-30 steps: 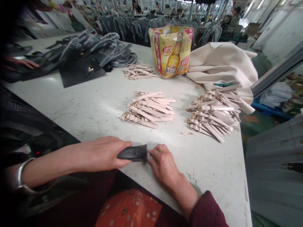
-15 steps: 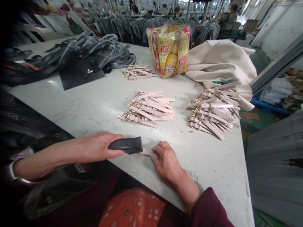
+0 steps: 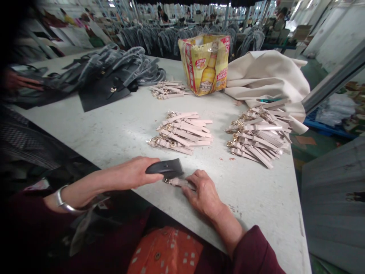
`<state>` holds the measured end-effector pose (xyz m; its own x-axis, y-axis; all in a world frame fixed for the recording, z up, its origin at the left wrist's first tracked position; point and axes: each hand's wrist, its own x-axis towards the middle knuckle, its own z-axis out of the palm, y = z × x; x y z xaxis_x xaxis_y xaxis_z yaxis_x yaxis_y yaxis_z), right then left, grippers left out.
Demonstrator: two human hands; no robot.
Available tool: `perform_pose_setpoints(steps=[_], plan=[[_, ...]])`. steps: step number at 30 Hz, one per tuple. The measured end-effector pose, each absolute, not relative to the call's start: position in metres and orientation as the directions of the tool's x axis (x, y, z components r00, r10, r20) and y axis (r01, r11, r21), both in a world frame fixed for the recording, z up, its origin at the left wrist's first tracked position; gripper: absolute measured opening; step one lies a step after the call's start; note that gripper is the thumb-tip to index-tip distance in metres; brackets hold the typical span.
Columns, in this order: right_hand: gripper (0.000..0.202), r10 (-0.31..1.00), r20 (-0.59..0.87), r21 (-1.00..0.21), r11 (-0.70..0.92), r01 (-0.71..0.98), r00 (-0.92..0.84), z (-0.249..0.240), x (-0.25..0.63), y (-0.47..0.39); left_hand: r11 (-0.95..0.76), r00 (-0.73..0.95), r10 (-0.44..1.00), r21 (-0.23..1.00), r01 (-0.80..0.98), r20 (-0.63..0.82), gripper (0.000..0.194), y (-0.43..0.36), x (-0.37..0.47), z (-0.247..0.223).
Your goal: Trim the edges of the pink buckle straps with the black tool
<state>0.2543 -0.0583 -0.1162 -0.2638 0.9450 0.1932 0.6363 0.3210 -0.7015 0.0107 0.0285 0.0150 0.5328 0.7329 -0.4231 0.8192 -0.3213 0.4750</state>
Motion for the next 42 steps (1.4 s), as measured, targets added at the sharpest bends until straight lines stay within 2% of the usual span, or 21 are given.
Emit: perform_pose_setpoints(steps=[6, 12, 19, 27, 30, 34, 39, 42], plan=[[0.008, 0.960, 0.190, -0.665, 0.281, 0.692, -0.207, -0.118, 0.244, -0.059, -0.147, 0.412, 0.751, 0.477, 0.867, -0.516, 0.040, 0.019, -0.023, 0.020], [0.021, 0.874, 0.330, -0.472, 0.479, 0.740, -0.356, -0.115, 0.242, -0.073, -0.194, 0.431, 0.767, 0.468, 0.862, -0.475, 0.031, -0.003, -0.030, 0.028], [0.009, 0.853, 0.331, -0.610, 0.520, 0.598, -0.405, -0.109, 0.250, -0.089, -0.265, 0.508, 0.684, 0.471, 0.842, -0.523, 0.023, -0.018, -0.032, 0.018], [0.014, 0.872, 0.303, -0.720, 0.474, 0.507, -0.384, -0.110, 0.248, -0.088, -0.289, 0.486, 0.660, 0.403, 0.868, -0.573, 0.018, -0.031, -0.035, 0.017], [0.012, 0.884, 0.279, -0.710, 0.453, 0.540, -0.375, -0.108, 0.248, -0.088, -0.297, 0.495, 0.653, 0.407, 0.864, -0.573, 0.017, -0.031, -0.033, 0.016], [0.022, 0.885, 0.269, -0.698, 0.450, 0.557, -0.379, -0.107, 0.247, -0.088, -0.263, 0.478, 0.656, 0.417, 0.870, -0.584, 0.017, -0.024, -0.038, 0.017], [0.019, 0.878, 0.250, -0.716, 0.451, 0.533, -0.408, -0.108, 0.247, -0.085, -0.267, 0.468, 0.652, 0.398, 0.878, -0.596, 0.019, -0.027, -0.039, 0.021], [0.016, 0.870, 0.262, -0.674, 0.474, 0.566, -0.418, -0.109, 0.245, -0.085, -0.307, 0.489, 0.660, 0.390, 0.868, -0.570, 0.016, -0.029, -0.031, 0.020]])
